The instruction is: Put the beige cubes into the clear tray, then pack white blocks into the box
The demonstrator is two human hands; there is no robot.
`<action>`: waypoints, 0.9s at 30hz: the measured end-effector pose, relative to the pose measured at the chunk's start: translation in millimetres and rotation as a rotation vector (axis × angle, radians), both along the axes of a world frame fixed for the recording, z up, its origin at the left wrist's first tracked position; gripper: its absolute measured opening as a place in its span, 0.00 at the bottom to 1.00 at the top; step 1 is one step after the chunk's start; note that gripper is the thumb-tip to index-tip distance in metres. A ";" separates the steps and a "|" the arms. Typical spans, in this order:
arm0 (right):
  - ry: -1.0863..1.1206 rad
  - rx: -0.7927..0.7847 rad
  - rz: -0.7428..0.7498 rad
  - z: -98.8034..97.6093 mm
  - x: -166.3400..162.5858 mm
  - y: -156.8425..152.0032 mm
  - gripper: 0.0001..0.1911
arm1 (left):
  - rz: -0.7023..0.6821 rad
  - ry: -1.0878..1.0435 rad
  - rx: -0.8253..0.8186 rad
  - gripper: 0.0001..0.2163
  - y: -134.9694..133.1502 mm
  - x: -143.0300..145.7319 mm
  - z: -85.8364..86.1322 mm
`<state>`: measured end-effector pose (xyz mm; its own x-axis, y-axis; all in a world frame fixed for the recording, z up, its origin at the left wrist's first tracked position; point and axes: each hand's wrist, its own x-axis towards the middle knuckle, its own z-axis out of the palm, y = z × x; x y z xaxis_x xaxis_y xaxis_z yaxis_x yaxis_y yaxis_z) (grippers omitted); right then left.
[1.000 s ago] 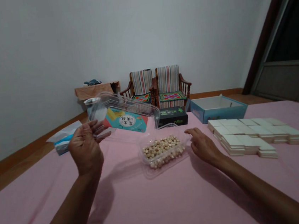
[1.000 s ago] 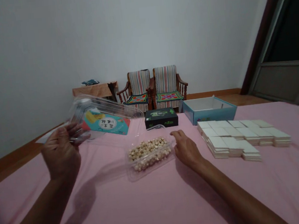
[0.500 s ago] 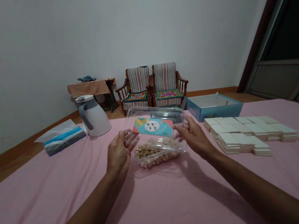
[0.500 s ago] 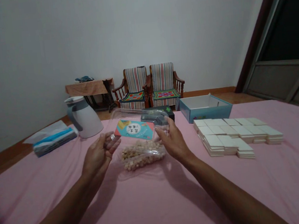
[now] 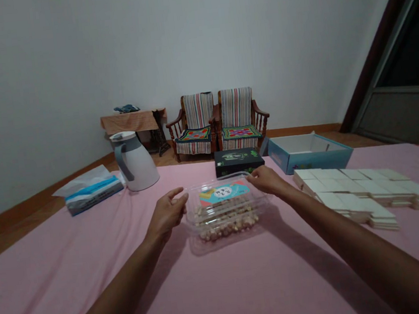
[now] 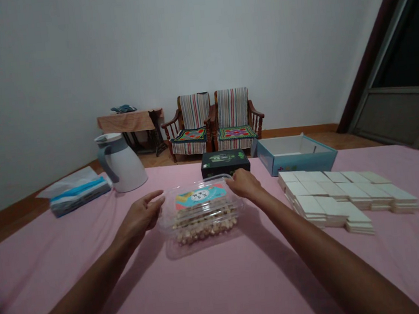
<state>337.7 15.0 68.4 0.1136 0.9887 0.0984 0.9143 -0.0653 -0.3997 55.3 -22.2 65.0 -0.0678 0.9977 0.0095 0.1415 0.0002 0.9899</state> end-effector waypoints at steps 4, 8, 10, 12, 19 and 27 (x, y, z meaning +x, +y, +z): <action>-0.054 -0.091 -0.010 1.1 2.1 -4.5 0.18 | -0.016 0.046 -0.026 0.29 3.0 -3.8 -5.6; -0.085 -0.132 -0.019 3.7 2.9 -10.3 0.19 | -0.020 0.080 -0.008 0.29 5.4 -4.2 -9.4; -0.112 -0.135 -0.034 4.8 1.9 -11.5 0.20 | -0.003 0.101 0.020 0.28 7.6 -3.0 -10.5; -0.134 -0.134 -0.045 5.2 0.3 -11.4 0.20 | 0.017 0.123 0.059 0.27 11.0 -1.7 -11.2; -0.222 -0.055 -0.093 0.8 -5.4 -12.4 0.21 | 0.133 0.168 0.152 0.24 18.2 -2.6 -16.1; -0.257 -0.063 -0.076 6.1 -10.2 -16.2 0.21 | 0.068 0.111 0.049 0.22 19.9 0.5 -23.5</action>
<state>327.5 -1.2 74.4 0.1671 0.9833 0.0720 0.9767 -0.1551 -0.1485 55.8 -2.3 41.5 -0.1315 0.9889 0.0692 0.2518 -0.0342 0.9672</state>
